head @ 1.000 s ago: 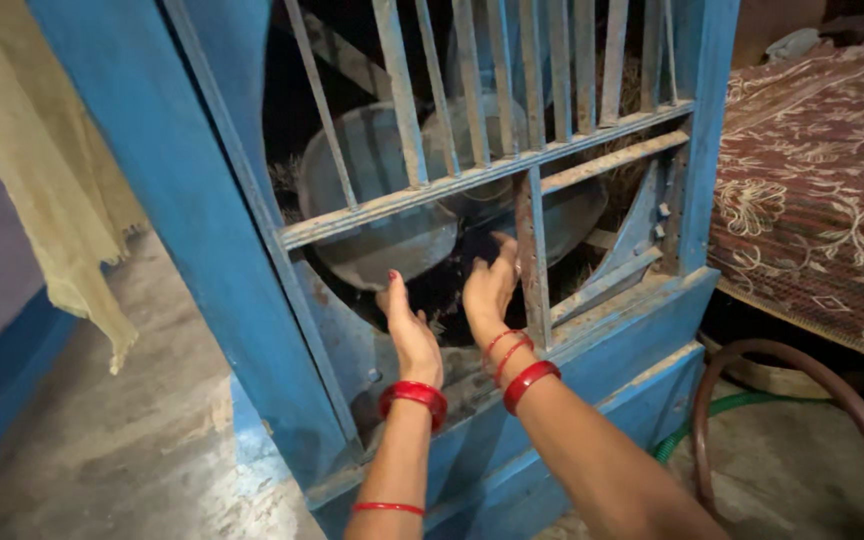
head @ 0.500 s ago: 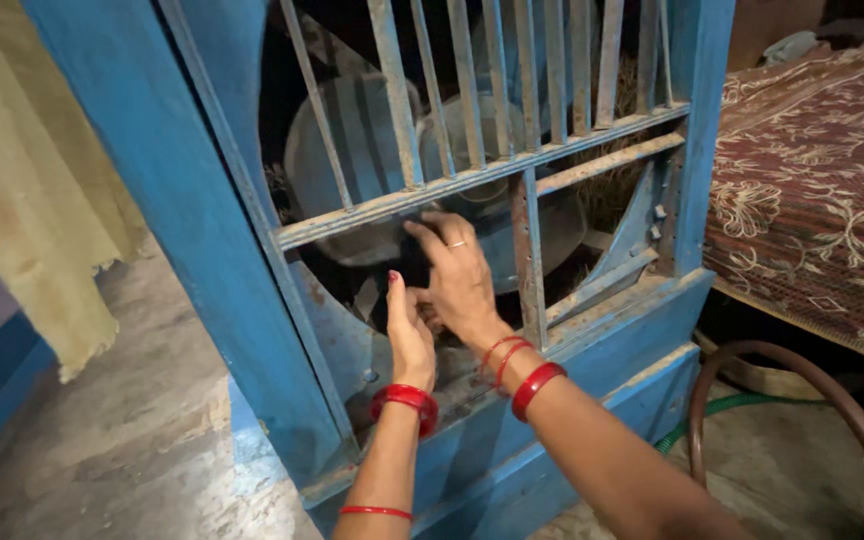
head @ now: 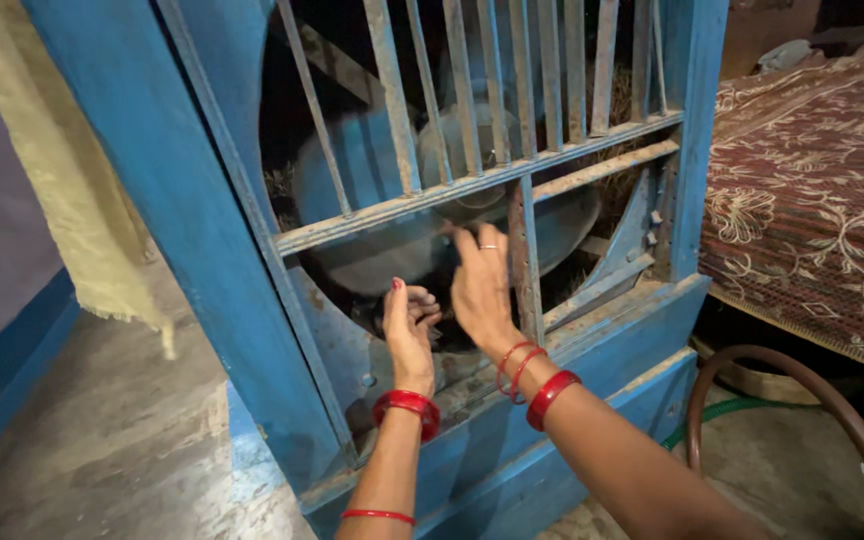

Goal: The person cleans the interior blades and housing of a large air cooler by hand using a dark cloth.

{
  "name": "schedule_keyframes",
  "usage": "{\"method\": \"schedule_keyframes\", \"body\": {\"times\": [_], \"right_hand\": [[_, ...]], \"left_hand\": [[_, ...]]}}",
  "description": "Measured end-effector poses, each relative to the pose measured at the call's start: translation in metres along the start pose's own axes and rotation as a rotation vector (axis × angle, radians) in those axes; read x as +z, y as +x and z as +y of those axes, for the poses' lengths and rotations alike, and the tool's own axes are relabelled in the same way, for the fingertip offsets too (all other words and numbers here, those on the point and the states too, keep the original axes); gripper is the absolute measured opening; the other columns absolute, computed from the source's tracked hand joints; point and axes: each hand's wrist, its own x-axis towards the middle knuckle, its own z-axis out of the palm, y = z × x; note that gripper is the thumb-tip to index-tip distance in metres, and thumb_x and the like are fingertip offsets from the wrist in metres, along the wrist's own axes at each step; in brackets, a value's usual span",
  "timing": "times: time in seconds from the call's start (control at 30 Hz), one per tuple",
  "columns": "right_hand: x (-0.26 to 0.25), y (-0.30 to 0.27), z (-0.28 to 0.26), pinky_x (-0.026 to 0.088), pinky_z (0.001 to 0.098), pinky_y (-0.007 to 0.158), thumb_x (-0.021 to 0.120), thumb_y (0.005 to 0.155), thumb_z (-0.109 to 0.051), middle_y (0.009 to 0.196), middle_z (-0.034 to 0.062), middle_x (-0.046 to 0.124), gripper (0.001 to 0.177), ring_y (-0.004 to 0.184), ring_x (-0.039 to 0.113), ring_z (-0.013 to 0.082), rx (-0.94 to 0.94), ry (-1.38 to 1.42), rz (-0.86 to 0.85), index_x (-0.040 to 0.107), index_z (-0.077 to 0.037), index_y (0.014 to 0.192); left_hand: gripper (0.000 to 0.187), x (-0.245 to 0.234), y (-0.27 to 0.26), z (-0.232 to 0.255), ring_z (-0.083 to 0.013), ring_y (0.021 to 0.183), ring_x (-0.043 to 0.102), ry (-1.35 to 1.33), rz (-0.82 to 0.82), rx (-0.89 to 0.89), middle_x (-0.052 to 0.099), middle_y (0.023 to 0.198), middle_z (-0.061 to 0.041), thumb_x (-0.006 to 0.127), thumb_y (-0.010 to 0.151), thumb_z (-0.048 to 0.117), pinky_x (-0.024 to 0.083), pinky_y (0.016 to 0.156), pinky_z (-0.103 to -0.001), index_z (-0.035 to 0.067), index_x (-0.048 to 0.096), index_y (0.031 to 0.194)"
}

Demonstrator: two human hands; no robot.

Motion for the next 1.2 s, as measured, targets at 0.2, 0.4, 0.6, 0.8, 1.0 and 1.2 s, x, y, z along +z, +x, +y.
{"method": "schedule_keyframes", "body": {"times": [0.2, 0.4, 0.6, 0.8, 1.0, 1.2], "right_hand": [[-0.008, 0.0, 0.008, 0.045, 0.0504, 0.098, 0.052, 0.076, 0.013, 0.124, 0.0204, 0.057, 0.043, 0.115, 0.052, 0.0442, -0.049, -0.066, -0.014, 0.066, -0.004, 0.113], [-0.017, 0.008, -0.021, 0.046, 0.049, 0.098, 0.055, 0.077, 0.009, 0.122, 0.0213, 0.056, 0.041, 0.115, 0.052, 0.0436, -0.129, 0.008, 0.012, 0.066, -0.007, 0.113], [-0.013, 0.018, -0.03, 0.048, 0.05, 0.094, 0.046, 0.079, 0.012, 0.118, 0.02, 0.059, 0.065, 0.107, 0.053, 0.0422, -0.063, 0.025, -0.075, 0.068, -0.015, 0.133], [-0.004, 0.014, -0.017, 0.049, 0.05, 0.089, 0.051, 0.082, 0.008, 0.112, 0.0196, 0.059, 0.05, 0.103, 0.054, 0.0412, -0.04, -0.15, -0.13, 0.071, -0.016, 0.122], [-0.01, 0.008, -0.007, 0.048, 0.0515, 0.086, 0.052, 0.077, 0.009, 0.108, 0.0209, 0.057, 0.042, 0.102, 0.054, 0.0429, 0.01, -0.151, -0.058, 0.071, -0.005, 0.112], [-0.019, 0.011, -0.011, 0.049, 0.0484, 0.092, 0.055, 0.081, 0.006, 0.106, 0.0151, 0.059, 0.028, 0.108, 0.058, 0.0378, 0.05, -0.106, -0.095, 0.07, -0.009, 0.1]], "left_hand": [[0.049, -0.001, 0.012, -0.015, -0.0177, 0.083, 0.063, 0.138, 0.203, 0.007, 0.063, 0.091, -0.006, 0.058, 0.097, 0.055, 0.053, 0.077, -0.034, 0.007, 0.058, 0.107], [0.064, 0.022, -0.003, 0.015, -0.0268, 0.108, 0.059, 0.196, 0.317, 0.006, 0.053, 0.131, -0.011, 0.056, 0.095, 0.054, 0.052, 0.083, -0.041, 0.013, 0.037, 0.14], [0.084, 0.036, -0.019, 0.048, -0.0294, 0.134, 0.045, 0.2, 0.156, 0.114, 0.035, 0.161, -0.007, 0.047, 0.094, 0.057, 0.042, 0.097, -0.049, 0.026, 0.014, 0.165], [0.09, 0.026, -0.009, 0.029, -0.021, 0.148, 0.032, 0.117, 0.245, 0.071, 0.03, 0.164, -0.006, 0.052, 0.093, 0.056, 0.025, 0.111, -0.048, 0.017, 0.009, 0.163], [0.084, 0.022, 0.0, 0.009, -0.0305, 0.152, 0.032, 0.141, 0.313, 0.218, 0.033, 0.165, -0.021, 0.057, 0.099, 0.05, 0.022, 0.122, -0.039, -0.006, 0.033, 0.157], [0.091, 0.039, -0.009, 0.033, -0.0267, 0.155, 0.018, 0.125, 0.35, 0.361, 0.013, 0.171, -0.016, 0.059, 0.096, 0.041, 0.013, 0.124, -0.04, 0.001, 0.009, 0.162]]}}
